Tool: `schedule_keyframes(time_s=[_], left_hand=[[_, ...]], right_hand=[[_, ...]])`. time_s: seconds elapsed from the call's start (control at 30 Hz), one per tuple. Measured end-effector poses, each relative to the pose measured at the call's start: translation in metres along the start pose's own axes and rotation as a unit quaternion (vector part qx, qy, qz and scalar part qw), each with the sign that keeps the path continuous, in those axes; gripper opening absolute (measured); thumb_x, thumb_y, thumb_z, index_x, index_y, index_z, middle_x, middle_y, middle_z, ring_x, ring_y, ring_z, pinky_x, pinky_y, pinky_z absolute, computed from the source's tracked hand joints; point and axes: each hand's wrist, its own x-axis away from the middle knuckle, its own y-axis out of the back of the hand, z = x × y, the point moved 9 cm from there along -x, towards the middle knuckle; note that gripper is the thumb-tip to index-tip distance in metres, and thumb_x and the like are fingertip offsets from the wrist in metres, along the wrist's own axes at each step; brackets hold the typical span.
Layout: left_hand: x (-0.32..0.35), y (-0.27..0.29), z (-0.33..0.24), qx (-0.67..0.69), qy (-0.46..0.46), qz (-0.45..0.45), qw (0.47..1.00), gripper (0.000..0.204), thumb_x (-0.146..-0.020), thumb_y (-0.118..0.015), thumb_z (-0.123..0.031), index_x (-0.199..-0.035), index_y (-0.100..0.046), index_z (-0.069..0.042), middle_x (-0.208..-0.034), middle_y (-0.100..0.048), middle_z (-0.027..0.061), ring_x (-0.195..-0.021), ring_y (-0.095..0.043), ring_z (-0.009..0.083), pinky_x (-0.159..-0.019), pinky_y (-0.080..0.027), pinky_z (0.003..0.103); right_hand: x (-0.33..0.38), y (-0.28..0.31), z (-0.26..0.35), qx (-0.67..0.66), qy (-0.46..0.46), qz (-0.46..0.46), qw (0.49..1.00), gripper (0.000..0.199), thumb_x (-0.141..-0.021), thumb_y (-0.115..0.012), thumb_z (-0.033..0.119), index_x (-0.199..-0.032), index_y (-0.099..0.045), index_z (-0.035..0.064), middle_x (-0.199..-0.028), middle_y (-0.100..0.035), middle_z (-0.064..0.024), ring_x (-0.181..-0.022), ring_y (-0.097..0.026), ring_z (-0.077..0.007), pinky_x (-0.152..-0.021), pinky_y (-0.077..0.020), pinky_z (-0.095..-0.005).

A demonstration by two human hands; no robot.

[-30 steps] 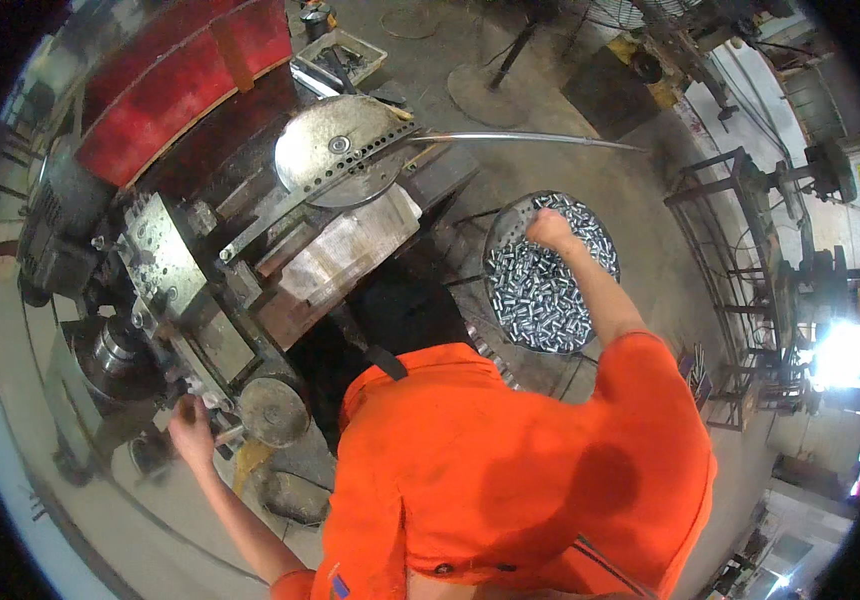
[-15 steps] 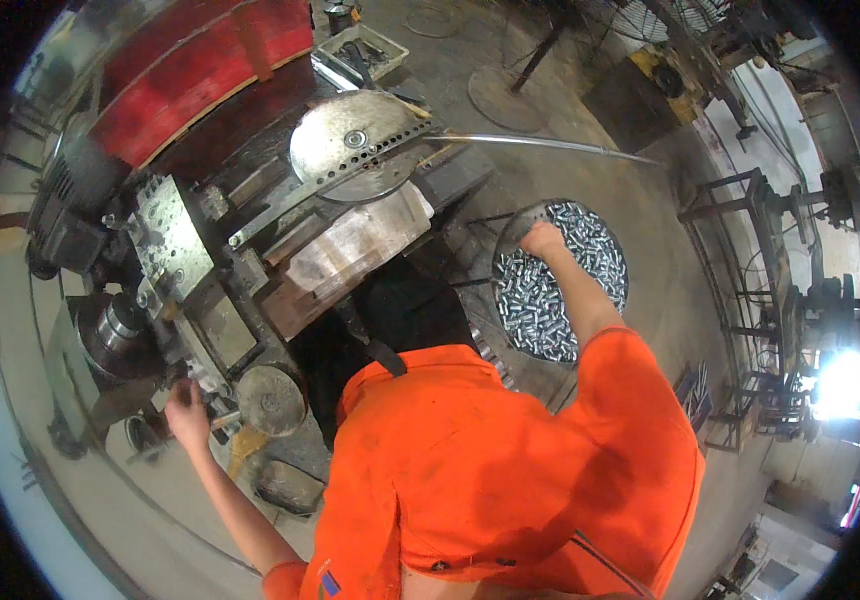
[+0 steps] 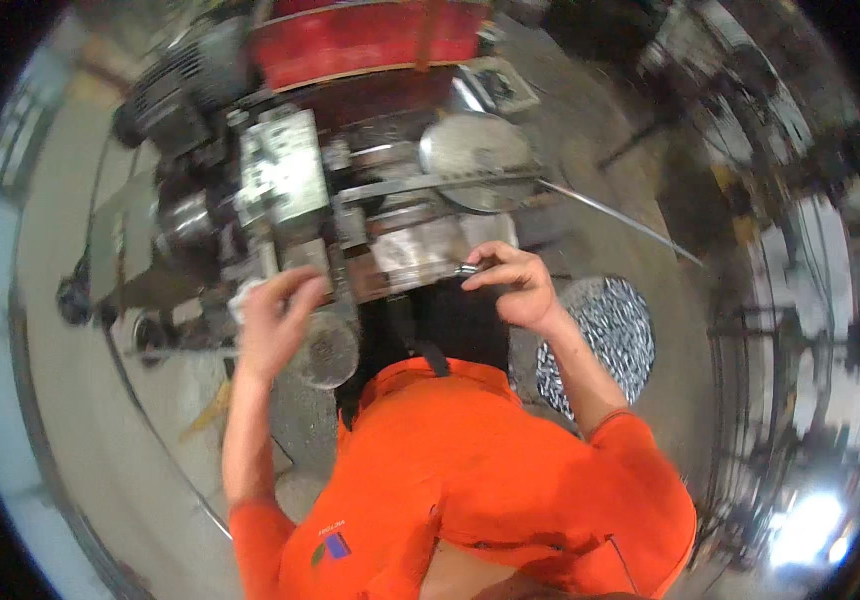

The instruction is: The person operates a metal cutting machine, repeatedly inserting metal rods into the chuck, activating the cutting cycle, and removing the cut pieces. The cut metal pieces are collected in a red bin above the machine.

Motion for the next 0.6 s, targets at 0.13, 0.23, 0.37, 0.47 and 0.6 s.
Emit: schedule_keyframes(time_s=[0.13, 0.23, 0.37, 0.47, 0.6], left_hand=[[-0.001, -0.039, -0.025, 0.108, -0.014, 0.07, 0.992, 0.03, -0.089, -0.057, -0.026, -0.094, -0.065, 0.003, -0.075, -0.066, 0.0096, -0.069, -0.062, 0.0124, -0.063, -0.049, 0.027], [0.006, -0.037, -0.019, 0.197, -0.027, 0.066, 0.978, 0.036, -0.09, -0.056, -0.031, -0.088, -0.064, 0.004, -0.066, -0.062, 0.006, -0.062, -0.058, 0.0094, -0.057, -0.047, 0.026], [0.011, -0.023, -0.003, 0.187, -0.016, 0.071, 0.98, 0.034, -0.089, -0.056, -0.03, -0.083, -0.064, 0.003, -0.062, -0.061, 0.0065, -0.057, -0.057, 0.0101, -0.054, -0.045, 0.027], [0.016, -0.012, 0.0, 0.143, -0.019, 0.072, 0.987, 0.032, -0.087, -0.057, -0.028, -0.08, -0.064, 0.002, -0.061, -0.06, 0.0081, -0.055, -0.056, 0.0117, -0.052, -0.044, 0.029], [0.017, 0.003, 0.009, 0.118, -0.007, 0.055, 0.991, 0.03, -0.084, -0.06, -0.028, -0.077, -0.063, 0.002, -0.061, -0.06, 0.0108, -0.054, -0.055, 0.0166, -0.053, -0.044, 0.032]], right_hand=[[-0.046, -0.068, 0.084, 0.112, 0.163, 0.06, 0.978, 0.039, -0.055, -0.06, 0.009, -0.093, -0.065, 0.0009, -0.108, -0.054, -0.0153, -0.09, -0.057, -0.0284, -0.078, -0.0478, -0.0337], [-0.059, -0.094, 0.105, 0.138, 0.219, 0.077, 0.963, 0.037, -0.055, -0.06, 0.009, -0.09, -0.063, -0.0001, -0.105, -0.054, -0.0162, -0.086, -0.058, -0.0287, -0.075, -0.0486, -0.0346], [-0.068, -0.116, 0.107, 0.132, 0.208, 0.125, 0.961, 0.032, -0.055, -0.061, 0.011, -0.085, -0.063, 0.0001, -0.102, -0.056, -0.0159, -0.085, -0.057, -0.03, -0.074, -0.0482, -0.0366], [-0.074, -0.131, 0.107, 0.182, 0.232, 0.176, 0.939, 0.029, -0.055, -0.063, 0.013, -0.081, -0.063, 0.0011, -0.1, -0.058, -0.015, -0.085, -0.056, -0.031, -0.073, -0.0469, -0.0388], [-0.089, -0.153, 0.108, 0.222, 0.23, 0.256, 0.912, 0.026, -0.055, -0.063, 0.015, -0.078, -0.064, 0.0033, -0.097, -0.058, -0.0141, -0.082, -0.055, -0.0315, -0.072, -0.0464, -0.0387]])
